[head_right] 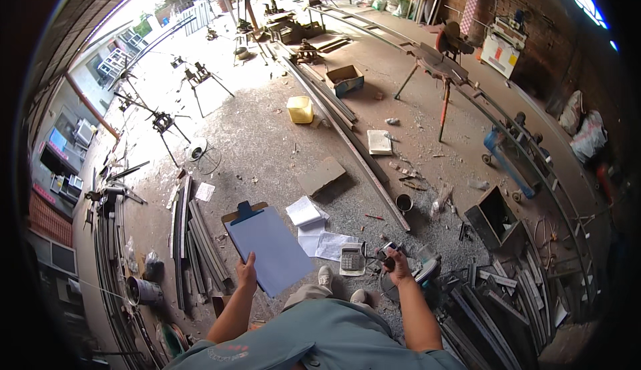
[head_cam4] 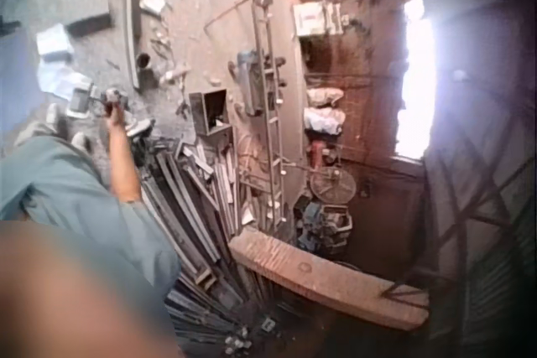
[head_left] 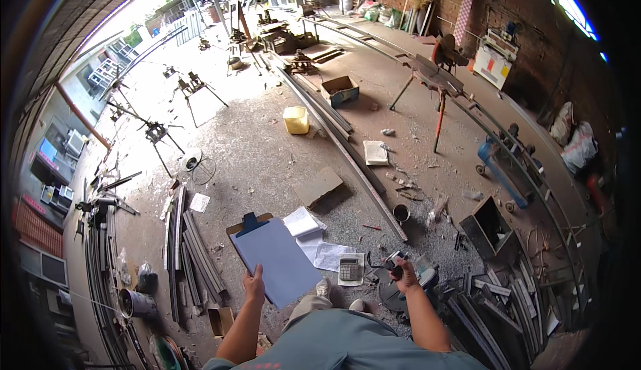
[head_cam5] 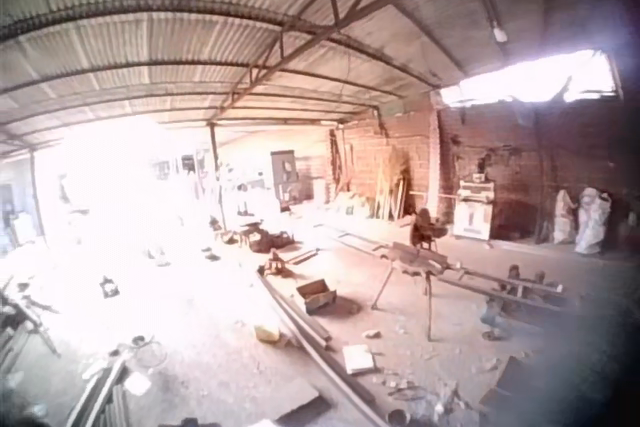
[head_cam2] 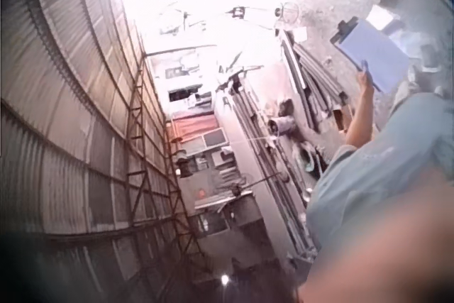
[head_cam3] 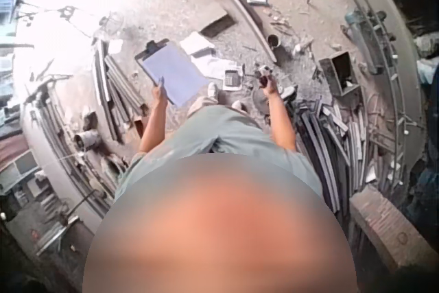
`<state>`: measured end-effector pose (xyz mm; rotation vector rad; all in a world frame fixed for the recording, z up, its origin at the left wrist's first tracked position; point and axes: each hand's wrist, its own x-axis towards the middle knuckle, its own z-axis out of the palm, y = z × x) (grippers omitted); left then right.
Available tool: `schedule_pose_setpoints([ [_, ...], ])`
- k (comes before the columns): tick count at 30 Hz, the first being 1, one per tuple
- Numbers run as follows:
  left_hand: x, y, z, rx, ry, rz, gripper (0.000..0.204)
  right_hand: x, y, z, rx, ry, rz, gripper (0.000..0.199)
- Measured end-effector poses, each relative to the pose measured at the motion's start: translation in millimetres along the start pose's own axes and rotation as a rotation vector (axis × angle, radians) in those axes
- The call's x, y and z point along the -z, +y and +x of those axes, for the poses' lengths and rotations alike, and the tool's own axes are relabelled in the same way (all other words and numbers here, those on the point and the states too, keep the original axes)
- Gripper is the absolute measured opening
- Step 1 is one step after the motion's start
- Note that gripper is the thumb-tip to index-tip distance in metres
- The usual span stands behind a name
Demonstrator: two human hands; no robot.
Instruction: The person walks through a metal fabrication workshop carrying a clipboard and tape measure. They measure a metal frame, record the measurement on the clipboard, then enter an office to use a calculator and write additional notes. The person returns to the workshop and continues walking with the clipboard.
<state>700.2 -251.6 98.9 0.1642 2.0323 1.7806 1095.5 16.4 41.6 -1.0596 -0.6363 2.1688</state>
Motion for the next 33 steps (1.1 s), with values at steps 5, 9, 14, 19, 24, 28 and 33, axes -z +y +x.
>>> schedule_pose_setpoints([
  [5,11.1,14.3,-52.8,0.036,0.02,-0.207,0.028,-21.7,-0.6,-0.5,-0.072,-0.222,0.042,0.057],
  [9,37.6,20.7,-66.6,0.028,0.085,-0.215,0.029,-35.5,4.4,1.1,-0.048,-0.346,0.006,0.066],
  [14,67.7,26.6,-55.9,0.013,0.15,-0.238,0.028,-77.9,8.9,14.1,-0.038,-0.282,-0.069,0.067],
  [19,101.2,22.7,-0.2,-0.001,0.189,-0.272,0.027,-126.0,27.1,33.6,0.037,-0.26,-0.194,0.069],
  [24,166.0,-4.1,81.4,0.011,0.253,-0.213,0.032,-170.0,73.4,87.0,0.004,-0.024,-0.423,0.042],
  [28,236.7,-13.8,139.0,0.043,0.337,-0.105,0.032,-201.0,113.9,112.5,0.011,0.311,-0.756,0.051],
  [33,334.6,-6.3,163.1,-0.095,0.479,0.058,0.033,-215.1,143.2,109.6,-0.154,0.309,-1.493,0.079],
])
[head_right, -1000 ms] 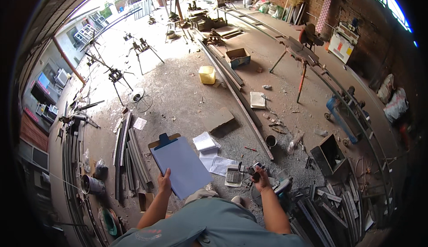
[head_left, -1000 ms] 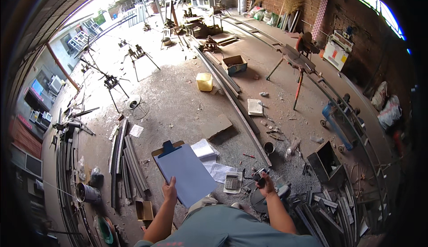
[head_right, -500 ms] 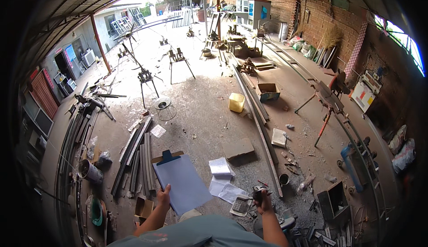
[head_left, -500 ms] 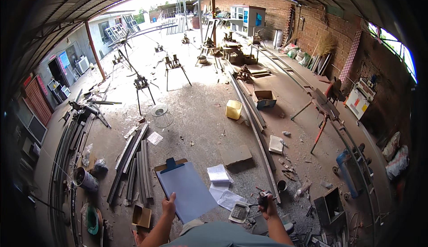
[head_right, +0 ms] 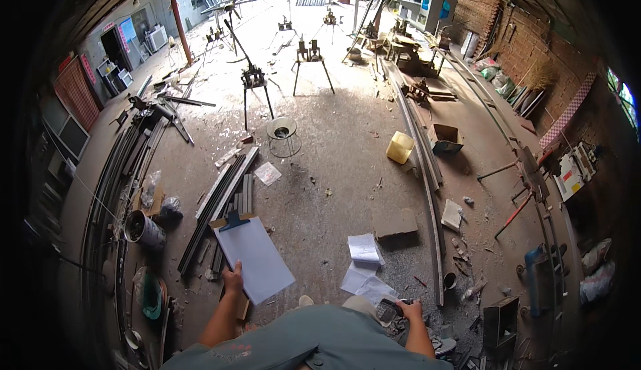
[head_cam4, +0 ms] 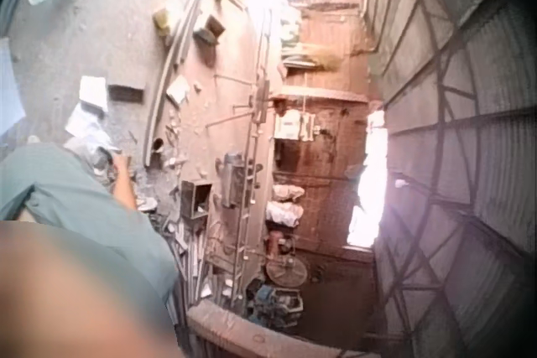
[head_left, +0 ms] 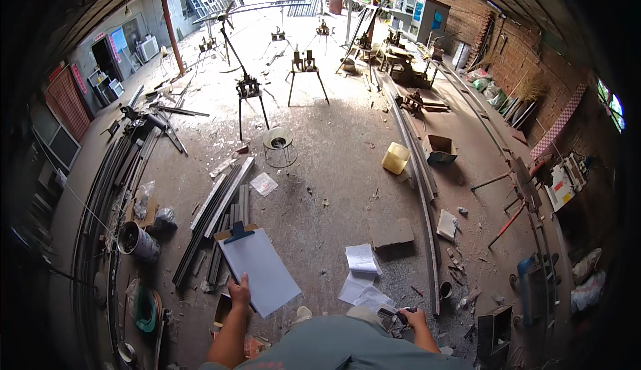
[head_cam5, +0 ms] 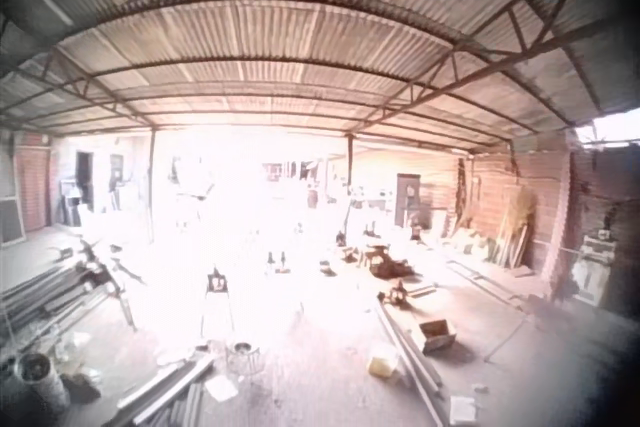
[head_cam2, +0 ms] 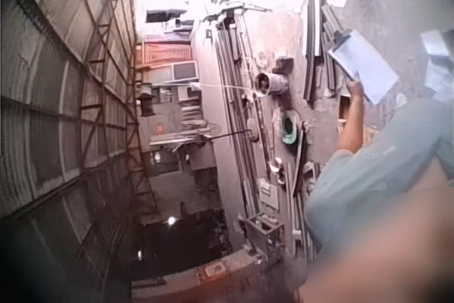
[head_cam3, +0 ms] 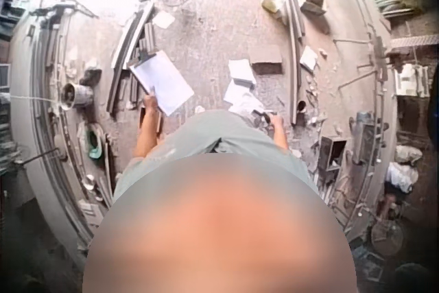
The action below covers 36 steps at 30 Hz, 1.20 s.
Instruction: The person walks through a metal fabrication workshop carrying a clipboard and tape measure. They measure a metal frame, record the measurement on the clipboard, then enter an office to use a calculator and write additional notes. The person returns to the workshop and continues walking with the clipboard.
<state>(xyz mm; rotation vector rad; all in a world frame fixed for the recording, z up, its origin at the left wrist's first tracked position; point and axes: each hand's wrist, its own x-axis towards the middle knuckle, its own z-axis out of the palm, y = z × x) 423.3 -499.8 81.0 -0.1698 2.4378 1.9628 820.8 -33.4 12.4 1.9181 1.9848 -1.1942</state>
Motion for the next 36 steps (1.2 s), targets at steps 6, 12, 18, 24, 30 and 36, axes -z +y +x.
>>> schedule_pose_setpoints([
  [6,47.1,3.0,55.7,0.106,0.186,0.084,0.03,-37.8,-42.0,15.1,0.046,-0.196,-0.627,0.093],
  [12,18.8,5.6,133.1,0.044,0.25,-0.029,0.031,-77.0,-140.1,70.2,0.033,-0.184,-0.554,0.081],
  [18,-2.9,11.8,240.0,0.182,0.337,0.575,0.034,-125.0,-272.5,164.8,0.168,-0.26,-0.648,0.077],
  [24,-16.7,29.1,272.8,0.407,0.269,1.054,0.035,-131.2,-467.2,258.6,0.349,-0.311,-0.555,0.077],
  [30,-55.3,24.2,282.4,0.624,0.208,1.066,0.035,-127.9,-625.4,325.7,0.286,-0.325,-0.303,0.067],
  [36,-77.6,8.4,374.1,0.675,0.051,1.038,0.032,-154.9,-669.2,352.7,0.348,-0.196,-0.489,0.067],
])
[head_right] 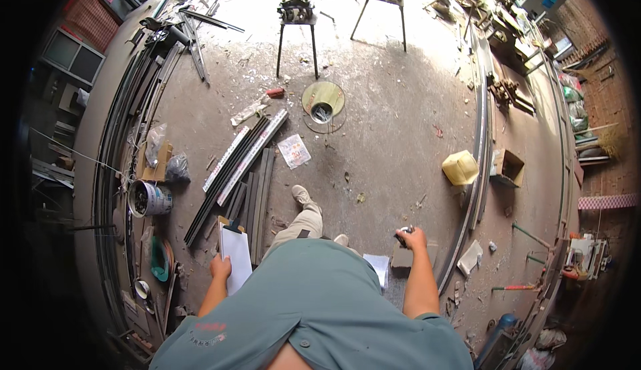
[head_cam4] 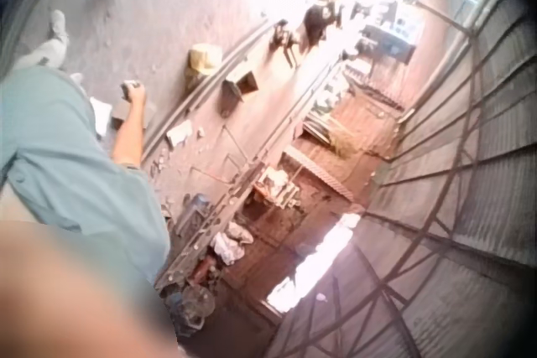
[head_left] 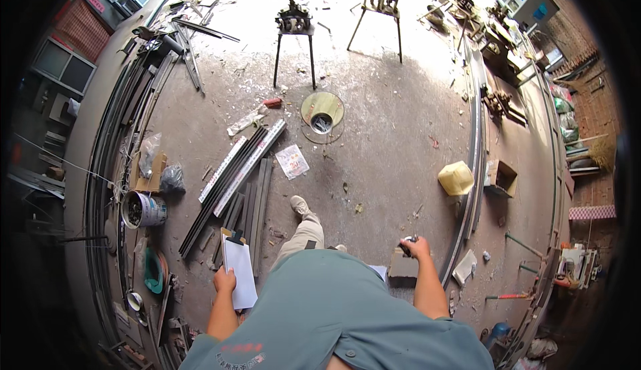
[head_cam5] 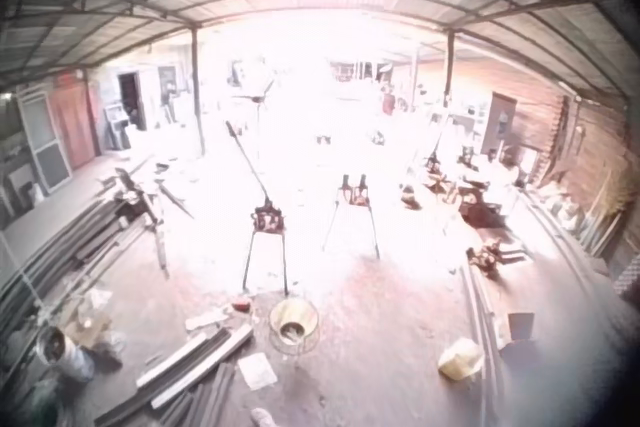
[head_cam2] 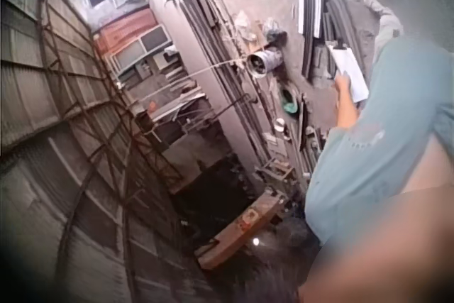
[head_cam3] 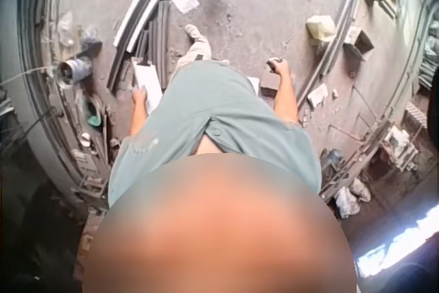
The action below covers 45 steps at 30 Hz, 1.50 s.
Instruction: The person walks through a metal fabrication workshop carrying a clipboard and tape measure. They measure a metal frame, record the measurement on the clipboard, then enter an office to use a calculator and write additional notes. The person returns to the workshop and continues walking with the clipboard.
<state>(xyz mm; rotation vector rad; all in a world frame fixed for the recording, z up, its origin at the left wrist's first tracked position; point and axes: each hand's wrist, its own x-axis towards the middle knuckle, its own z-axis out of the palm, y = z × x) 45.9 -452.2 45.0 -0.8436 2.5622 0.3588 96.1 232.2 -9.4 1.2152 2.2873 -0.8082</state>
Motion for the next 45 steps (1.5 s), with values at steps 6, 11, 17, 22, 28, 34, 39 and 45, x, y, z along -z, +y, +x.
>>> schedule_pose_setpoints([
  [6,22.8,90.8,126.0,-0.011,0.014,-0.071,0.032,-40.9,-53.1,10.5,-0.229,-0.181,-0.082,0.07],
  [11,82.0,167.0,209.6,-0.122,0.099,-0.23,0.033,-52.8,-149.6,51.9,-0.155,-0.255,-0.151,0.067],
  [17,129.0,203.1,296.2,-0.109,0.168,-0.252,0.036,-35.1,-316.0,124.1,0.009,-0.335,-0.197,0.065],
  [22,144.8,192.9,321.3,0.103,0.182,-0.231,0.032,-44.2,-449.3,218.1,0.139,-0.349,-0.415,0.075],
  [28,155.2,171.6,312.3,0.368,0.192,-0.233,0.028,-60.7,-644.0,326.6,0.302,-0.425,-0.608,0.075],
  [34,128.1,182.4,334.0,0.502,0.211,-0.397,0.027,-50.0,-838.7,341.7,0.55,-0.443,-0.427,0.064],
  [39,129.0,213.5,410.8,0.522,0.102,-0.4,0.028,-71.9,-942.7,315.1,0.631,-0.376,-0.511,0.072],
  [45,196.9,256.9,594.1,0.466,-0.06,-0.293,0.032,-133.0,-1029.6,322.2,0.583,-0.357,-0.615,0.082],
])
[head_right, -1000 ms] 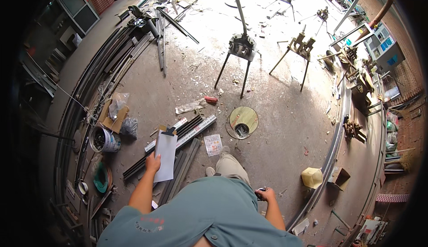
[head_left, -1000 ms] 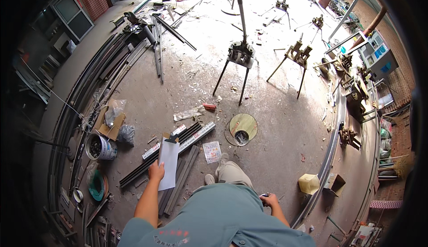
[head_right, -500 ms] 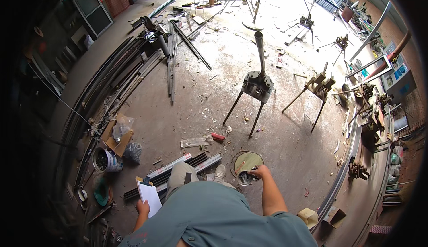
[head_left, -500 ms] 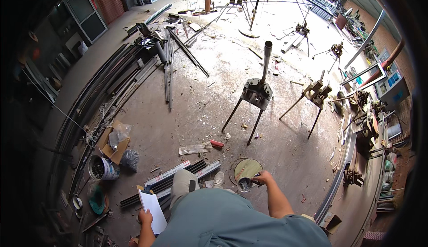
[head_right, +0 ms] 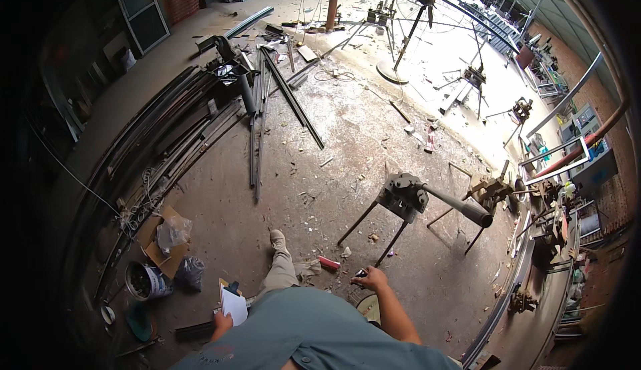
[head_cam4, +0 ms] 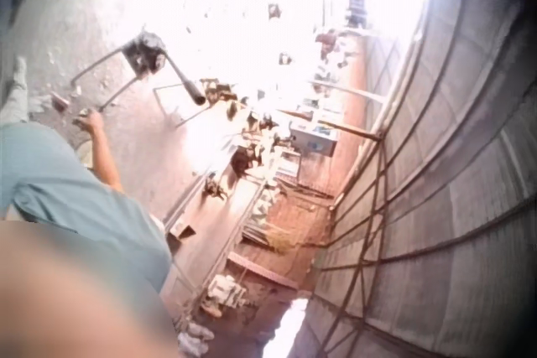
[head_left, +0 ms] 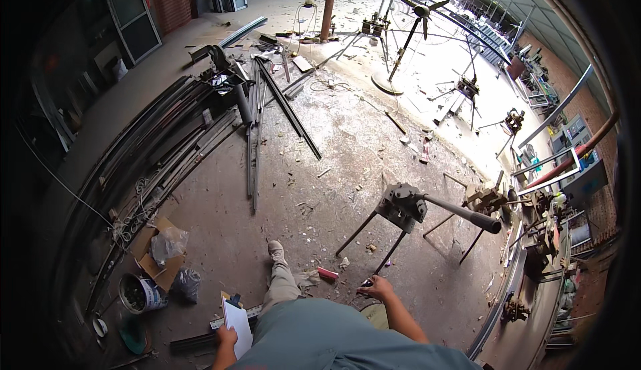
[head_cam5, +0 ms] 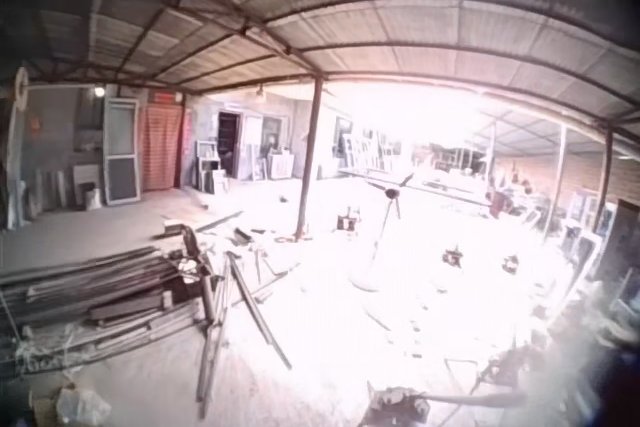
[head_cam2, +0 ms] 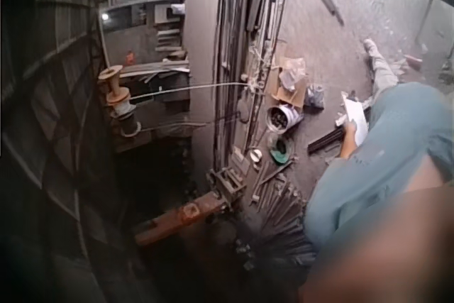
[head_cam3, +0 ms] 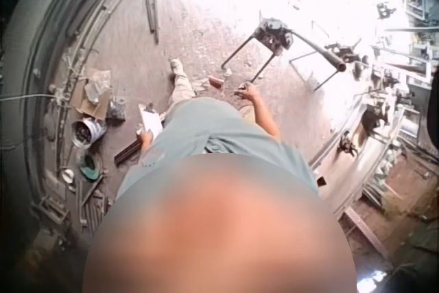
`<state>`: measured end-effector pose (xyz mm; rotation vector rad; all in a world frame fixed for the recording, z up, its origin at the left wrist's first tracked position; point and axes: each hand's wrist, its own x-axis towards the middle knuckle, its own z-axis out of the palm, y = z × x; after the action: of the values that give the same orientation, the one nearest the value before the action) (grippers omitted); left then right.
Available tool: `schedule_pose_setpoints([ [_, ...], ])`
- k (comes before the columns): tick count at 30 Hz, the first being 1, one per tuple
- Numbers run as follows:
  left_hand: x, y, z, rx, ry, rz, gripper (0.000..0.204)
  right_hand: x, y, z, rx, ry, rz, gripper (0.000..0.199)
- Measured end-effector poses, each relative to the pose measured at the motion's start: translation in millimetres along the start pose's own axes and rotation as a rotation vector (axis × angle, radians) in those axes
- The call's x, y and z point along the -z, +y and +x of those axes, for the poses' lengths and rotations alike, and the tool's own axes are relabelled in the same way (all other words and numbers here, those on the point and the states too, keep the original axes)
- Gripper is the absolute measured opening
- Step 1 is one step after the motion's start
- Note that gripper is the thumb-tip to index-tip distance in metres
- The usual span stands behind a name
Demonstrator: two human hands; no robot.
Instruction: The person walks through a metal fabrication workshop carrying a clipboard and tape measure. They measure a metal frame, record the measurement on the clipboard, then enter an office to use a calculator and write additional notes. The person returns to the workshop and continues walking with the clipboard.
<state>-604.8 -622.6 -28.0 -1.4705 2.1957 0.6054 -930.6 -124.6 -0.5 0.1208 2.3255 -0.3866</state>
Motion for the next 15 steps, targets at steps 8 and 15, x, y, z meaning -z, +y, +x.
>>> schedule_pose_setpoints([
  [8,192.4,256.9,227.7,-0.351,0.148,0.075,0.032,65.1,-57.3,72.9,-0.256,-0.058,-0.079,0.08],
  [15,310.3,425.0,331.3,-0.583,0.378,-0.067,0.03,136.3,-169.6,134.8,-0.347,-0.018,0.448,0.066],
])
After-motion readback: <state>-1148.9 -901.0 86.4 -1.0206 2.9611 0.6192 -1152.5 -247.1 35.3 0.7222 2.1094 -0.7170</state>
